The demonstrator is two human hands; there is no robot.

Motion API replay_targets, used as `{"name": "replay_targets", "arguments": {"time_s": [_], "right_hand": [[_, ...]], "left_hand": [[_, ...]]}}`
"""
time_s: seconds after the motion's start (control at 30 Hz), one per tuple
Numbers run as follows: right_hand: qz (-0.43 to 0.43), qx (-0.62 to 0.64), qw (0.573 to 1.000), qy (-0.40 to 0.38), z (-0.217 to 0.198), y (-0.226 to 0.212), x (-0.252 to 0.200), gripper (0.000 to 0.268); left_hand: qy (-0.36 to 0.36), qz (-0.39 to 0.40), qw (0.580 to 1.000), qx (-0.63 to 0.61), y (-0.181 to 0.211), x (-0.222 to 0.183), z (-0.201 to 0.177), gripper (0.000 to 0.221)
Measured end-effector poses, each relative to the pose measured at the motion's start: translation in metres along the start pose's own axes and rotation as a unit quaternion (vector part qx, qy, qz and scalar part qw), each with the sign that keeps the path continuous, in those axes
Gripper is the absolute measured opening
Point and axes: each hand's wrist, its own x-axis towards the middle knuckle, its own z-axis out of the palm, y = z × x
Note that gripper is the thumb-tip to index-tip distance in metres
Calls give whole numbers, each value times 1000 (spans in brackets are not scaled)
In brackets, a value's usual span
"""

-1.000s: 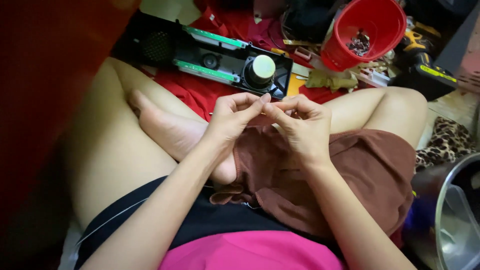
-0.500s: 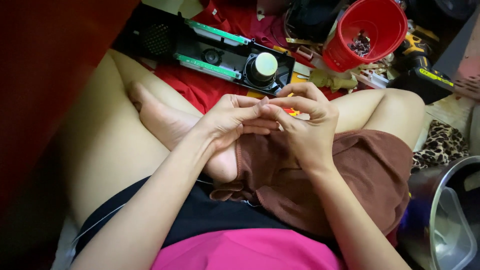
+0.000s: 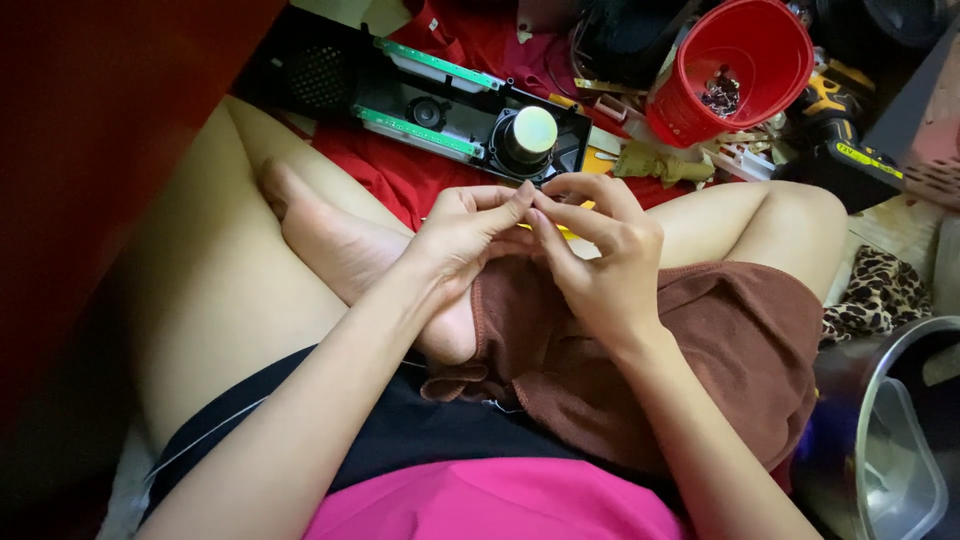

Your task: Installing a speaker unit into a housing by fastening screws with a screwdriver.

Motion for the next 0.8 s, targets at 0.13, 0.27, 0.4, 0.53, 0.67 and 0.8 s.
{"name": "replay_targets", "arguments": {"time_s": [0.13,0.27,0.4,0.53,0.67,0.8], "right_hand": [[8,13,1000,-7,-2,12,-1,10],[171,125,976,-53,-6,21,-5,15],[262,247,931,-65,-11,10,-6,17],[257,227,936,-77,-16,13,-8,18],[256,240,934,-71,-12,15,-10,16],[249,237,937,-69,-8,17,-12,16]], "left_hand": [[-1,9,999,31,-5,4,-3,33],[-31,-2,998,48,-2,1,-4,33],[-62,-10,996,68,-2,0,-3,30],[-65,-16,994,86,3,-4,-2,28],[-52,-36,994,95,3,-2,-2,29],[-41,-38,994,94,5,-4,0,32]]}}
